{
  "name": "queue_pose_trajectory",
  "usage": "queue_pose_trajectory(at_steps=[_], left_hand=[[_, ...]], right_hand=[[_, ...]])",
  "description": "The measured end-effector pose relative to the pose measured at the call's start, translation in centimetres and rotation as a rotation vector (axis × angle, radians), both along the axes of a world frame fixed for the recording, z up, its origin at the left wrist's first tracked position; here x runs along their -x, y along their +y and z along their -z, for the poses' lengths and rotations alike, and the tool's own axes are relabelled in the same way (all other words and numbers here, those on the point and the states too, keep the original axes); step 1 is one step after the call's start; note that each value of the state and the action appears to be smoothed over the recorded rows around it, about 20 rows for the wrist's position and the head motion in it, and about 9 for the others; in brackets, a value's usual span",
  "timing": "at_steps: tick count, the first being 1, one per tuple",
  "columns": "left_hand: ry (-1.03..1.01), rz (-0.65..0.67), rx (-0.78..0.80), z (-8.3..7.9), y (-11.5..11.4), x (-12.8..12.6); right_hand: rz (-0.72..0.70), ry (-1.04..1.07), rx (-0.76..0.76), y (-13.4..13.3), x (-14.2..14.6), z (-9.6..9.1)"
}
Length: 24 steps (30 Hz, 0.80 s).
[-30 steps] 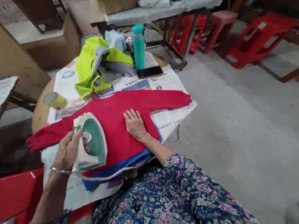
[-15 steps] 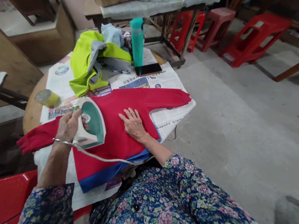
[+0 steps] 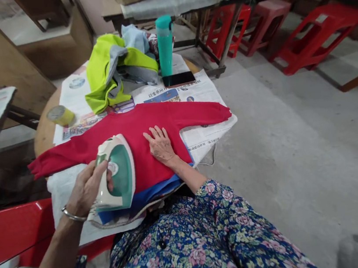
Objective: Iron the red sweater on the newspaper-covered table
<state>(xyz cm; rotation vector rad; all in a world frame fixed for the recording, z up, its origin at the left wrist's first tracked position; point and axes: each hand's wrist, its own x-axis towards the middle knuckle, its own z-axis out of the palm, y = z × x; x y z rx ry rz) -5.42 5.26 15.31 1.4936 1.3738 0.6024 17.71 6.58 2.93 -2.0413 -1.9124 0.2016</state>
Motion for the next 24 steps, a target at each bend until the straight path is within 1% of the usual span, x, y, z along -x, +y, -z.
queue_pose_trajectory(at_steps=[2,3,5,8,11,13,15,17,19,20,22,24], left_hand=[[-0.012,0.08,0.001,0.3,-0.2,-0.8],[-0.027,0.102,0.003,0.5,0.2,-1.3],[-0.065,0.107,-0.001,0.9,1.7,-2.3],[-0.108,0.024,0.002,1.1,5.0,-3.3],[-0.128,-0.089,0.013,0.6,8.5,-3.5],[-0.137,-0.165,0.004,0.2,10.1,-3.0],[-0.148,-0.244,-0.02,-0.1,10.9,-2.3],[-0.148,-0.321,-0.036,-0.4,10.8,-1.6],[-0.132,-0.369,-0.031,-0.5,9.7,-0.9],[-0.121,-0.371,-0.02,-0.6,8.9,-0.7],[-0.103,-0.326,0.009,-0.6,6.8,-0.3],[-0.081,-0.243,0.036,-0.5,4.4,0.0]], right_hand=[[0.005,-0.008,0.001,0.0,0.0,0.0],[0.006,-0.01,-0.002,0.0,0.0,0.1],[0.001,-0.004,-0.012,0.0,-0.1,0.2],[-0.012,0.017,-0.021,0.0,-0.2,0.2],[-0.007,0.024,-0.015,0.0,-0.2,0.1],[-0.004,0.027,-0.016,0.1,-0.2,0.2],[-0.007,0.035,-0.031,0.1,-0.3,0.5],[-0.015,0.046,-0.056,0.2,-0.3,0.7],[-0.021,0.057,-0.08,0.2,-0.3,0.8],[-0.022,0.061,-0.084,0.2,-0.3,0.8],[-0.016,0.061,-0.078,0.2,-0.2,0.7],[-0.009,0.056,-0.062,0.2,-0.2,0.6]])
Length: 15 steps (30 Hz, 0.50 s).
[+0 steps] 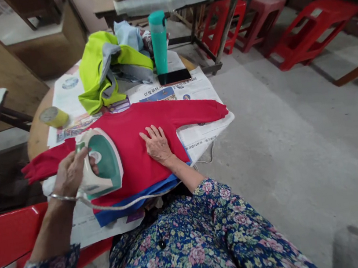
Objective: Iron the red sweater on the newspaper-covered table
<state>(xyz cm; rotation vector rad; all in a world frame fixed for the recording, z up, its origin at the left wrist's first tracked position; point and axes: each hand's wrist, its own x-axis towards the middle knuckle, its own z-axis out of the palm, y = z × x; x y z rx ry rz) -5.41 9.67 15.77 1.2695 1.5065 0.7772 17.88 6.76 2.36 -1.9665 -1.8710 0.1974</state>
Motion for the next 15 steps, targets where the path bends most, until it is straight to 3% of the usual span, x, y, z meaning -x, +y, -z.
queue_pose_trajectory(at_steps=[4,7,11,15], left_hand=[[0.097,0.221,-0.044,0.3,-4.1,-0.1],[0.141,0.382,-0.114,0.3,-5.1,-0.9],[0.1,0.505,-0.128,0.6,-3.7,-2.6],[0.024,0.453,-0.074,1.2,-1.0,-4.4]], right_hand=[[-0.001,-0.001,-0.008,0.0,0.1,0.0],[0.01,0.003,-0.039,0.1,0.0,0.4],[0.021,0.005,-0.036,0.1,0.0,0.6],[0.015,0.019,-0.023,0.1,-0.1,0.5]])
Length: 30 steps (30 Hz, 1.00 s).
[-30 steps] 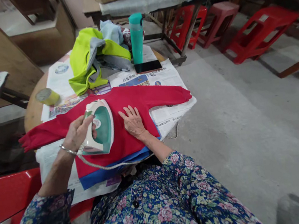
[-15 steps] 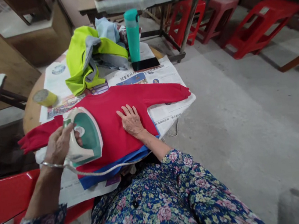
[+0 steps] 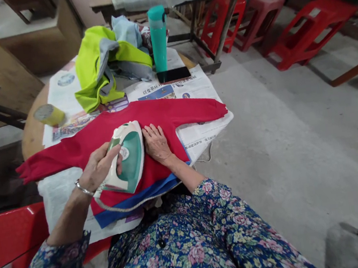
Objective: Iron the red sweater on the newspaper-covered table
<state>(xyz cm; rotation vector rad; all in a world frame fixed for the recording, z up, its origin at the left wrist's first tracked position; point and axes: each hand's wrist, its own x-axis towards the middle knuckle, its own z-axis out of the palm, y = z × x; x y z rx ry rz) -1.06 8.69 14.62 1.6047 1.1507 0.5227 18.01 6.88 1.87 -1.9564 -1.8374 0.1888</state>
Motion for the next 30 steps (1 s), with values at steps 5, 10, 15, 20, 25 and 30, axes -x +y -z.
queue_pose_trajectory(at_steps=[5,10,15,20,25,30], left_hand=[[-0.05,-0.243,0.087,-0.4,3.3,-1.5],[-0.051,-0.381,0.051,-1.0,3.8,-0.3],[0.056,-0.264,0.011,-0.7,-0.8,3.0],[0.126,-0.067,-0.059,-0.6,-4.0,3.4],[0.07,0.044,-0.1,-0.1,-1.3,1.2],[-0.025,-0.06,0.007,0.6,3.8,-2.0]], right_hand=[[0.006,0.013,0.021,0.2,0.0,-0.3],[0.033,0.036,-0.008,0.3,0.1,-0.1],[0.042,0.041,-0.025,0.4,0.3,0.3],[0.034,0.047,-0.04,0.3,0.3,0.4],[0.027,0.042,-0.023,-0.1,0.2,0.2],[0.02,0.035,-0.005,-0.3,0.2,-0.3]])
